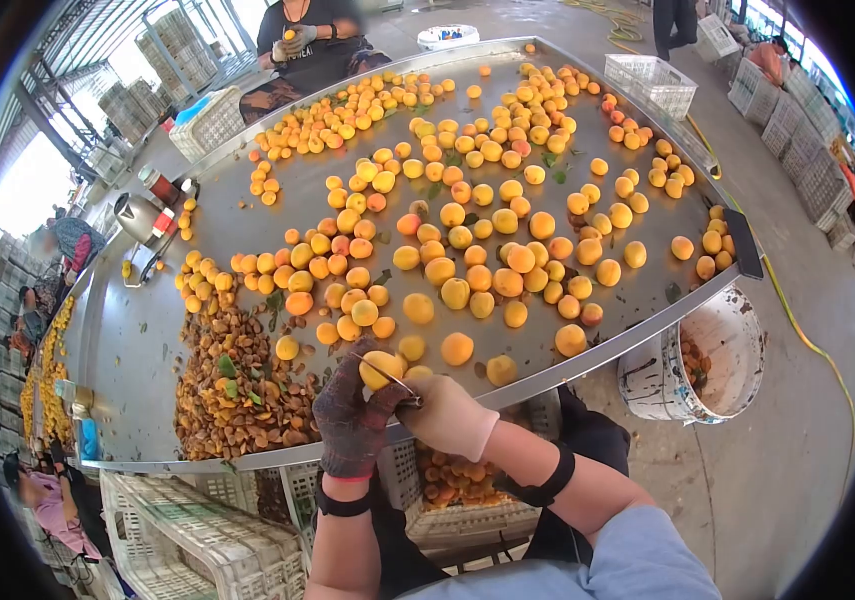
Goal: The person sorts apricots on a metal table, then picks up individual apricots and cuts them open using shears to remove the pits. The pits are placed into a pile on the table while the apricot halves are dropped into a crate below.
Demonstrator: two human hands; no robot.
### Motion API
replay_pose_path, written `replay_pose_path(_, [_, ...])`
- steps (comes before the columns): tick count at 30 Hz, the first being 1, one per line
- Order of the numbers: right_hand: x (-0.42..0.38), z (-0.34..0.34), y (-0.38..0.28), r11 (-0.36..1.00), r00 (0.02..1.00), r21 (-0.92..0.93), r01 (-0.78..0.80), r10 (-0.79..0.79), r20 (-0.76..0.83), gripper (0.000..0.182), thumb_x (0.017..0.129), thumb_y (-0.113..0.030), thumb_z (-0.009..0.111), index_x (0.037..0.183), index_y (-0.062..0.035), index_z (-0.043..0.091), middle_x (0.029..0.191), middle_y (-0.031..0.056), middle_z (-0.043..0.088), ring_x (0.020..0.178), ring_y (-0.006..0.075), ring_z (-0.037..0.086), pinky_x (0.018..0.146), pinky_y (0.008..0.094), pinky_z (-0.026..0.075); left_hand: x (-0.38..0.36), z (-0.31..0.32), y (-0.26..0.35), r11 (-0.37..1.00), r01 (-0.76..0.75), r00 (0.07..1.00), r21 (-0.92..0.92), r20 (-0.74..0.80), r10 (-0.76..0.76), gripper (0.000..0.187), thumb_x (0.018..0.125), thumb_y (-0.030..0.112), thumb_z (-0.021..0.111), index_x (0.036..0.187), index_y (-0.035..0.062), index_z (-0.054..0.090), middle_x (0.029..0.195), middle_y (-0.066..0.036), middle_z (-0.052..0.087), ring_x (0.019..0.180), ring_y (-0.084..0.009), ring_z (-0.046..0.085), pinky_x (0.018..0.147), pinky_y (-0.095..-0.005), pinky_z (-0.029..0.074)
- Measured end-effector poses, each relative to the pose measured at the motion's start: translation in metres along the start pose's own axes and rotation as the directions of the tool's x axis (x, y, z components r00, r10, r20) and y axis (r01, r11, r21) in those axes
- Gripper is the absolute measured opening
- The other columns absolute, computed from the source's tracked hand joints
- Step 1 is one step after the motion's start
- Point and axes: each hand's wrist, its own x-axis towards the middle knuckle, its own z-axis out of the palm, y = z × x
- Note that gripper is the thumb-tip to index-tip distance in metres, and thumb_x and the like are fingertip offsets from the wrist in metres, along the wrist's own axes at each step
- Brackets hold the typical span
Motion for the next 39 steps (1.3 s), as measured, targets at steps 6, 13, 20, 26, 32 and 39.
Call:
replay_pose_path(6, [0.005,-0.009,-0.013,0.996,0.972,-0.035,-0.080,0.086,0.218,0.028,0.085,-0.001,0.057,0.113,-0.0008,0.060,0.098,0.0056,0.067,0.091,0.0058,0.059,0.079,0.0251,0.050,-0.001,0.010,-0.004,0.959,0.095,0.990,-0.268,-0.076,-0.119,0.052,0.076,0.008,0.076,0.122,-0.0035,0.054,0.110,-0.009,0.062,0.099,-0.0169,0.060,0.084,-0.0306,0.050])
replay_pose_path(13, [0.003,-0.006,-0.019,0.875,0.993,-0.482,-0.041,-0.019,-0.120,0.021,0.081,-0.015,0.063,0.100,-0.0081,0.063,0.079,0.0148,0.066,0.076,0.0297,0.065,0.067,0.0359,0.051,0.006,0.004,0.001,0.979,-0.128,0.984,0.161,-0.105,0.146,0.052,0.075,0.007,0.076,0.122,-0.0009,0.054,0.111,-0.010,0.059,0.100,-0.0197,0.059,0.084,-0.0314,0.049])
replay_pose_path(20, [0.009,-0.007,0.004,0.962,0.997,-0.272,0.008,-0.028,-0.071,0.018,0.081,-0.009,0.062,0.098,-0.0060,0.063,0.085,0.0107,0.067,0.081,0.0232,0.064,0.070,0.0334,0.051,0.009,0.019,0.006,0.998,0.033,0.994,0.048,-0.110,-0.027,0.050,0.074,0.014,0.077,0.118,0.0017,0.056,0.110,-0.014,0.059,0.100,-0.0222,0.059,0.084,-0.0335,0.048])
replay_pose_path(26, [0.012,0.004,0.000,0.997,0.998,-0.058,-0.049,0.047,-0.034,0.018,0.080,-0.003,0.060,0.098,-0.0028,0.064,0.086,0.0060,0.068,0.079,0.0140,0.064,0.072,0.0278,0.050,0.013,0.012,0.000,0.982,0.126,0.991,0.143,-0.071,-0.117,0.045,0.076,0.016,0.076,0.114,0.0006,0.057,0.104,-0.013,0.063,0.096,-0.0196,0.061,0.083,-0.0321,0.049])
replay_pose_path(32, [0.007,-0.009,-0.051,0.929,0.914,0.139,-0.342,0.294,0.280,0.025,0.080,-0.006,0.057,0.104,-0.0023,0.060,0.081,0.0060,0.066,0.078,0.0124,0.061,0.068,0.0276,0.049,0.009,-0.005,0.011,0.982,0.181,0.977,-0.048,0.128,-0.174,0.044,0.082,0.009,0.071,0.121,0.0002,0.054,0.109,-0.009,0.064,0.099,-0.0177,0.061,0.083,-0.0304,0.050])
replay_pose_path(39, [0.001,-0.016,-0.014,0.989,0.989,0.076,-0.125,0.117,0.093,0.024,0.079,-0.003,0.059,0.103,-0.0034,0.064,0.085,0.0058,0.067,0.072,0.0111,0.060,0.065,0.0262,0.049,0.017,-0.008,0.009,0.743,0.083,0.956,-0.664,-0.157,-0.247,0.040,0.091,0.009,0.060,0.128,0.0018,0.049,0.118,-0.009,0.059,0.107,-0.0195,0.057,0.094,-0.0332,0.047])
